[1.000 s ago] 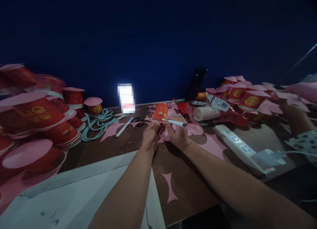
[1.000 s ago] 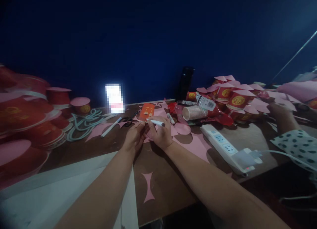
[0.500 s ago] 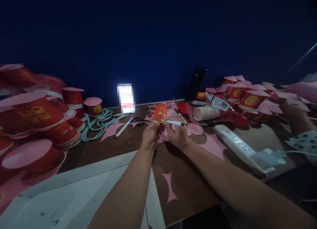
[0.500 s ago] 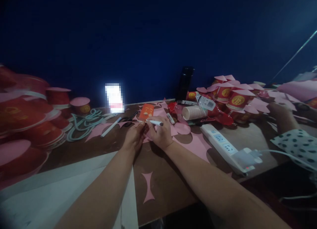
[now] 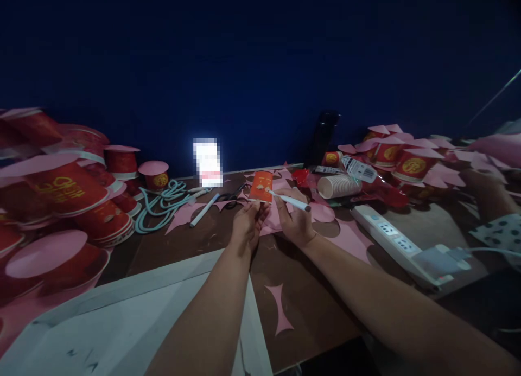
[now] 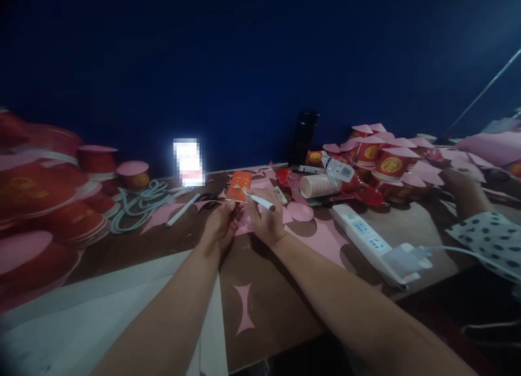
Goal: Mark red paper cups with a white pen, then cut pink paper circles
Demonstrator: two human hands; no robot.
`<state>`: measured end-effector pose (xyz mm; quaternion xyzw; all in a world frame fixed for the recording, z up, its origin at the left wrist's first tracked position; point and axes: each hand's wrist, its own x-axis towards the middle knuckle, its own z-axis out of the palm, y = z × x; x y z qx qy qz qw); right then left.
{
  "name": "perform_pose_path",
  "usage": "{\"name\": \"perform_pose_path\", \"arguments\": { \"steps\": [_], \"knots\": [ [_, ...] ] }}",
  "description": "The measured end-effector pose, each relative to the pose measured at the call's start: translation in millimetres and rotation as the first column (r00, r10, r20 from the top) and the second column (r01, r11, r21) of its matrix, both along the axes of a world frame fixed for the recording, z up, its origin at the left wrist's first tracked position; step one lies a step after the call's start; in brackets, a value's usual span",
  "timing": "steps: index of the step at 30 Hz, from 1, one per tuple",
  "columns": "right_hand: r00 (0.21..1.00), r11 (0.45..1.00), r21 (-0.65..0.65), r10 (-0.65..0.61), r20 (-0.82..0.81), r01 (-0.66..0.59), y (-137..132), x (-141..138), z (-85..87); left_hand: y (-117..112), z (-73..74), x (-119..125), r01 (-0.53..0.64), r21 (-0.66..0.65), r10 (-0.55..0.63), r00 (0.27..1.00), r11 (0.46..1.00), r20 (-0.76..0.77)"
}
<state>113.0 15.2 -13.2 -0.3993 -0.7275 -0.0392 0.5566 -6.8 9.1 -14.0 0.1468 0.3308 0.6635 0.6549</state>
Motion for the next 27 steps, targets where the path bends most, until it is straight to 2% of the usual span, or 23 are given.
{"name": "perform_pose_path", "arguments": {
  "steps": [11,27],
  "knots": [
    [0.999,0.999,-0.037,0.038,0.029,-0.037,-3.4,-2.8,1.1,2.8,1.7,-0.3,0.007,-0.03,-0.007,1.0,1.0,0.01],
    [0.996,1.0,-0.016,0.019,0.086,-0.018,0.2,-2.6,1.6,2.5,1.7,1.0,0.018,-0.03,-0.019,0.999,0.999,-0.038]
  ]
}}
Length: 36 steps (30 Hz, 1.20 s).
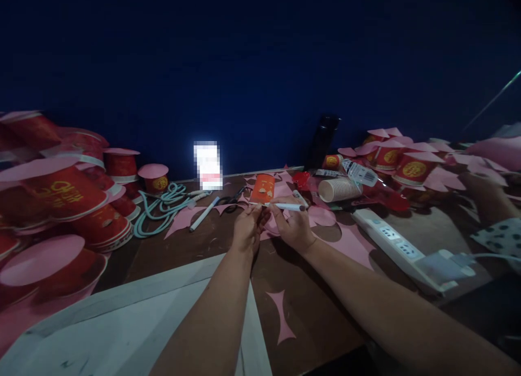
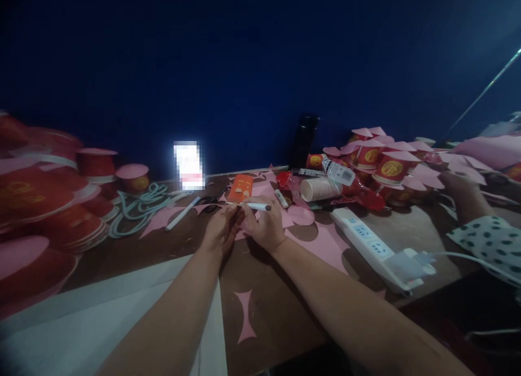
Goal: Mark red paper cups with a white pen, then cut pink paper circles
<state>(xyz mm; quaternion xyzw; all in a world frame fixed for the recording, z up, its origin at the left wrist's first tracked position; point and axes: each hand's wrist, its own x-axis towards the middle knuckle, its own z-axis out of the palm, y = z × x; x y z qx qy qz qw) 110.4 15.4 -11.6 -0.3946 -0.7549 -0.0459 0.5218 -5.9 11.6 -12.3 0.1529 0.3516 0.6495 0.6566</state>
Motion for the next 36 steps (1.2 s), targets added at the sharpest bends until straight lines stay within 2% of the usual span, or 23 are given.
{"name": "perform_pose_path", "arguments": {
  "steps": [16,22,28,36],
  "knots": [
    [1.0,1.0,-0.006,-0.001,-0.015,0.001,-1.1,-1.3,-0.8,-1.7,1.9,0.2,0.003,-0.025,-0.003,1.0,1.0,-0.015],
    [0.992,1.0,-0.007,-0.03,-0.119,0.03,-2.1,0.4,0.4,-0.5,0.5,0.0,-0.002,-0.011,0.002,1.0,1.0,-0.006],
    [0.997,1.0,-0.023,0.004,-0.071,-0.006,-3.4,-1.8,-1.8,-1.6,3.8,1.2,-0.01,-0.023,0.01,1.0,1.0,-0.004],
    [0.999,1.0,-0.019,-0.025,-0.037,0.025,0.4,0.1,-2.4,-3.8,6.8,0.6,0.006,-0.026,-0.006,1.0,1.0,-0.013]
  ]
}}
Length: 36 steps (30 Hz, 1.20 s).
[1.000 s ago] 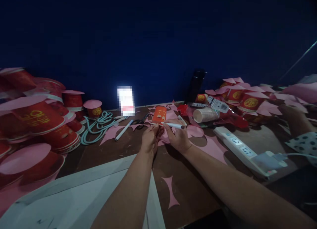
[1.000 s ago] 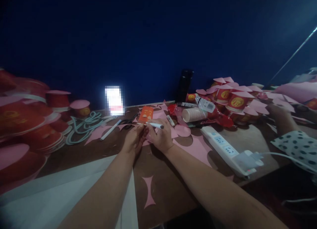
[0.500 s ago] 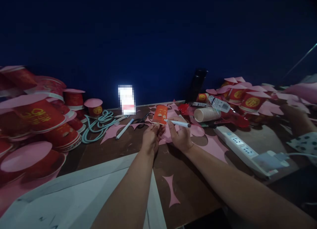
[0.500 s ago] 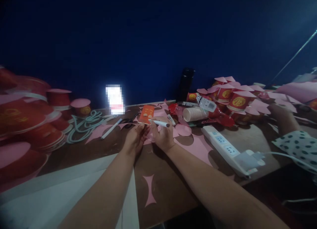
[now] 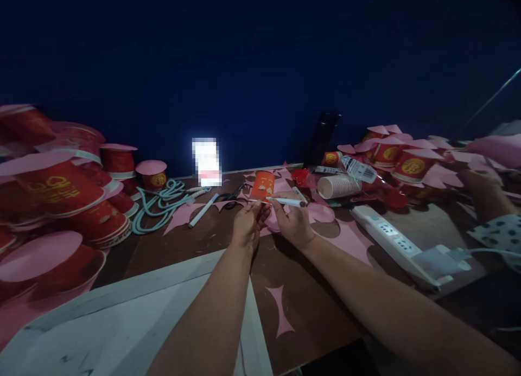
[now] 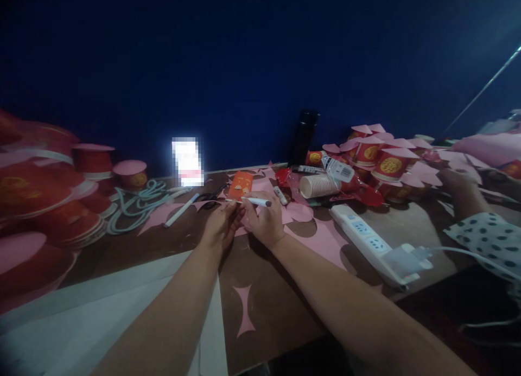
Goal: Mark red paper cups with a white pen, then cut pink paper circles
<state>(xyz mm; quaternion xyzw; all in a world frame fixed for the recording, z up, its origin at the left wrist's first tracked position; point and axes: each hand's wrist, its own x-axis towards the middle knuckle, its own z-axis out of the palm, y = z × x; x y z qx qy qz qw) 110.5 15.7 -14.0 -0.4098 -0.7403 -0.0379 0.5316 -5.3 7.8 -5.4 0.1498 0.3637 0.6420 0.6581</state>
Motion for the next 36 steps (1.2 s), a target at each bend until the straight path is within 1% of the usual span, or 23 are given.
{"name": "perform_pose_path", "arguments": {
  "steps": [8,15,18,22,24,36],
  "knots": [
    [0.999,1.0,0.01,0.009,0.05,-0.01,-0.5,0.7,0.0,2.0,-5.1,-0.7,-0.012,0.015,0.013,1.0,1.0,-0.006],
    [0.999,1.0,0.006,0.027,0.047,-0.027,-1.2,0.4,0.2,1.6,-3.9,-1.1,-0.022,0.01,0.022,1.0,1.0,0.002],
    [0.999,0.999,0.003,0.044,0.008,-0.044,-2.6,0.0,1.1,1.2,-3.8,-0.8,-0.025,0.008,0.025,1.0,1.0,0.009],
    [0.998,1.0,0.008,0.017,-0.06,-0.016,-3.1,0.7,1.5,0.1,-3.7,-1.5,-0.02,0.019,0.019,1.0,1.0,0.013],
    [0.998,1.0,0.007,0.014,-0.069,-0.014,-2.8,1.1,1.3,-0.3,-3.6,-1.9,-0.022,0.017,0.022,1.0,1.0,0.004],
    [0.999,0.999,-0.006,0.036,0.008,-0.036,-1.4,0.6,0.0,-0.1,-5.4,-1.8,-0.017,0.027,0.017,1.0,0.999,0.0]
  ]
}}
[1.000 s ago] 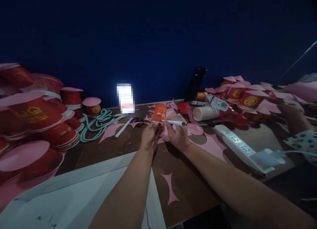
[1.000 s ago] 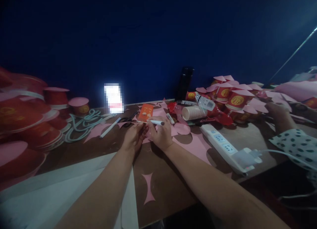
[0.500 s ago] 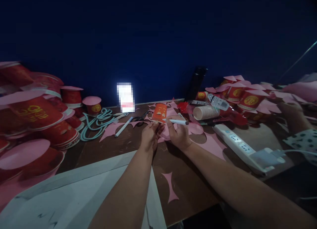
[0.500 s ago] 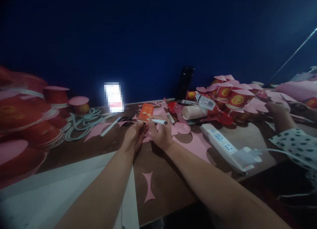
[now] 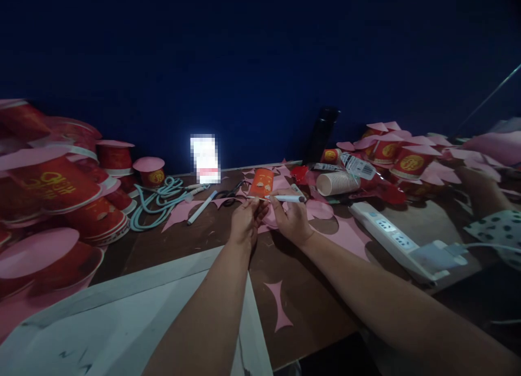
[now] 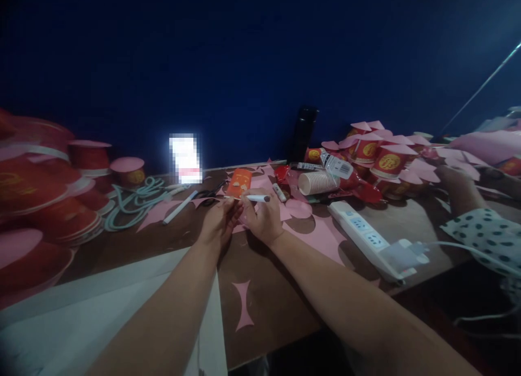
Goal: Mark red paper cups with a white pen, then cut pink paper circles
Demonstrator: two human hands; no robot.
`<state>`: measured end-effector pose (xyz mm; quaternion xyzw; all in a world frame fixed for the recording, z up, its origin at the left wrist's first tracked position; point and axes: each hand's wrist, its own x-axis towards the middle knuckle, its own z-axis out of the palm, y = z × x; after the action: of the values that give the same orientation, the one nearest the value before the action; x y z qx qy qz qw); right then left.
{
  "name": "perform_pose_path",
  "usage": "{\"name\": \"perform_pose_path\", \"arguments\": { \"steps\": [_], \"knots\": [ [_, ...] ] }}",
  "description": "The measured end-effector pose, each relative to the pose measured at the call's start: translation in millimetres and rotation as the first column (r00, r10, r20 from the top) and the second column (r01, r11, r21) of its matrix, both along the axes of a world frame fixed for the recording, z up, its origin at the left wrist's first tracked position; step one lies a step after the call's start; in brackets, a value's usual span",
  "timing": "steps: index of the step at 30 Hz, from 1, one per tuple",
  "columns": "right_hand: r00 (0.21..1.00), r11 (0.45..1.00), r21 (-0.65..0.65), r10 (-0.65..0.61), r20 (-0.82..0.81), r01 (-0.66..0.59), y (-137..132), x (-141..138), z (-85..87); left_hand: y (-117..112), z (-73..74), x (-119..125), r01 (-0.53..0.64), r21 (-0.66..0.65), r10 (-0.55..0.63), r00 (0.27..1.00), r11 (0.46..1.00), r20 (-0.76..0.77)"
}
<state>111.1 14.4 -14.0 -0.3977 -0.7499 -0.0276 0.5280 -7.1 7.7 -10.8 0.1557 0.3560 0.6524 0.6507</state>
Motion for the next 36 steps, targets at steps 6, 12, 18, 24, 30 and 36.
{"name": "perform_pose_path", "arguments": {
  "steps": [6,12,18,24,30,36],
  "knots": [
    [1.0,1.0,0.019,-0.003,0.022,0.003,1.1,0.7,1.2,1.2,-0.4,0.2,-0.004,-0.024,0.004,1.0,1.0,-0.004],
    [1.0,1.0,0.029,0.001,0.029,-0.002,0.8,0.2,0.2,2.1,-1.1,-0.2,-0.001,-0.017,0.001,1.0,1.0,-0.002],
    [0.999,0.999,0.03,0.044,-0.006,-0.043,1.7,0.3,0.8,2.7,-1.1,0.5,0.012,-0.021,-0.012,1.0,1.0,-0.022],
    [0.998,0.998,0.005,0.055,-0.006,-0.055,2.1,-0.7,1.7,2.1,0.0,0.8,0.004,-0.024,-0.004,1.0,1.0,-0.029],
    [0.998,0.999,0.012,0.051,-0.021,-0.051,2.7,-0.6,0.6,3.6,0.9,2.1,-0.005,-0.035,0.003,0.999,0.999,-0.035],
    [0.998,0.998,0.0,0.066,-0.016,-0.066,1.8,-0.3,1.1,2.4,0.4,3.0,0.0,-0.027,-0.002,0.998,1.0,-0.062]
  ]
}}
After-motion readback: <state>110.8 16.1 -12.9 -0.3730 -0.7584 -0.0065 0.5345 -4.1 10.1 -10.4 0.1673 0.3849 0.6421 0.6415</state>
